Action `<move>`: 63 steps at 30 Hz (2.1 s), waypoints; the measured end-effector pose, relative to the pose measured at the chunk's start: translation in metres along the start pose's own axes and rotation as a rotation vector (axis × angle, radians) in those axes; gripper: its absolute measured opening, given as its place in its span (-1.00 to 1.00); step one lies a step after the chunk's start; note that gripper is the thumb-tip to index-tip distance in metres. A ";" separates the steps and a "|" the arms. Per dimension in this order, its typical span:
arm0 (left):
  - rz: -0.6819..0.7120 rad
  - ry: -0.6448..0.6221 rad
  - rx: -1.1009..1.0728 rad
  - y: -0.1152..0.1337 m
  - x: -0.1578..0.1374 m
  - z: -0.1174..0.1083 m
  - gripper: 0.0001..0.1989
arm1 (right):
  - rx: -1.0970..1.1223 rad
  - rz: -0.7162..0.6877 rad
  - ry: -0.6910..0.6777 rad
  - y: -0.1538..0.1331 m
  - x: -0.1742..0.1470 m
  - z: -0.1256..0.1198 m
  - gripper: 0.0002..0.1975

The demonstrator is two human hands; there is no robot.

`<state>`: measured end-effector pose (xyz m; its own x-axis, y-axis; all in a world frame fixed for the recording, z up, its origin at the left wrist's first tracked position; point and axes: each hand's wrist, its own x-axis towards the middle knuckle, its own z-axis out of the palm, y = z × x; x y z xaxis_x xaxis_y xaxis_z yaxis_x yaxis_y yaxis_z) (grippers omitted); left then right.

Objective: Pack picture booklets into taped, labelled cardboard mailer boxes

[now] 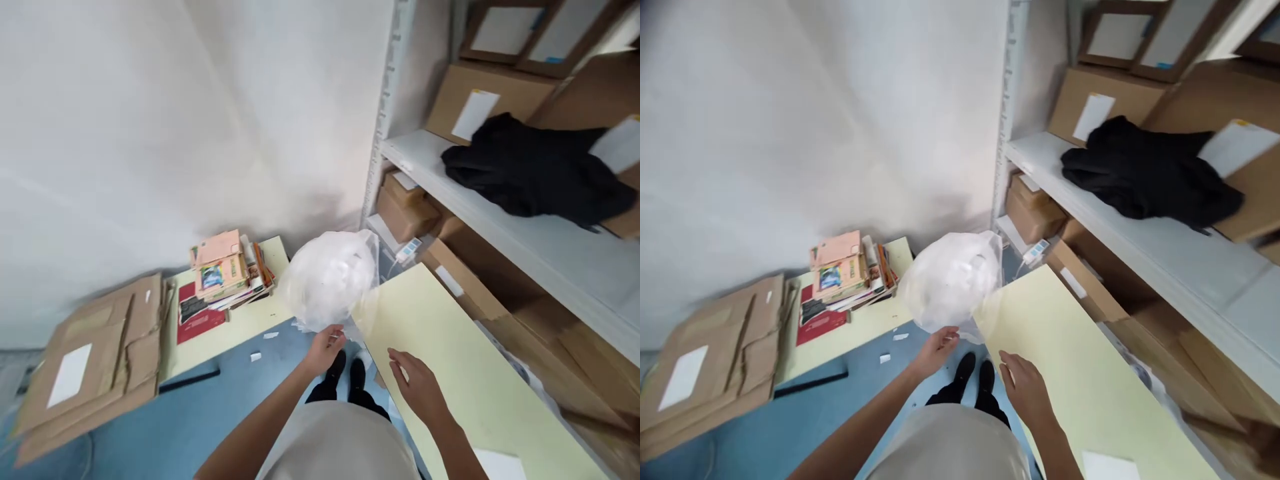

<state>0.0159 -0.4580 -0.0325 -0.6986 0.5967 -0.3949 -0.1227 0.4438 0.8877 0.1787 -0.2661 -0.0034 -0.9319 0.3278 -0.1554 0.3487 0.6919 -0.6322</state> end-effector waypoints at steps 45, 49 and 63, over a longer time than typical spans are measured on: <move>0.155 0.574 0.424 -0.107 -0.034 -0.344 -0.29 | -0.559 -0.708 -0.241 -0.330 0.246 0.250 -0.52; 0.039 0.692 -0.136 -0.109 -0.043 -0.344 -0.45 | -0.430 -0.724 -0.266 -0.320 0.252 0.237 -0.53; -0.223 0.384 -0.913 -0.123 -0.055 -0.310 -0.61 | 0.069 -0.820 -0.245 -0.280 0.248 0.240 -0.61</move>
<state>-0.1493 -0.7531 -0.0465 -0.7532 0.2363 -0.6139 -0.6577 -0.2572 0.7080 -0.1737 -0.5329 -0.0473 -0.8847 -0.4128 0.2165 -0.4443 0.6063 -0.6596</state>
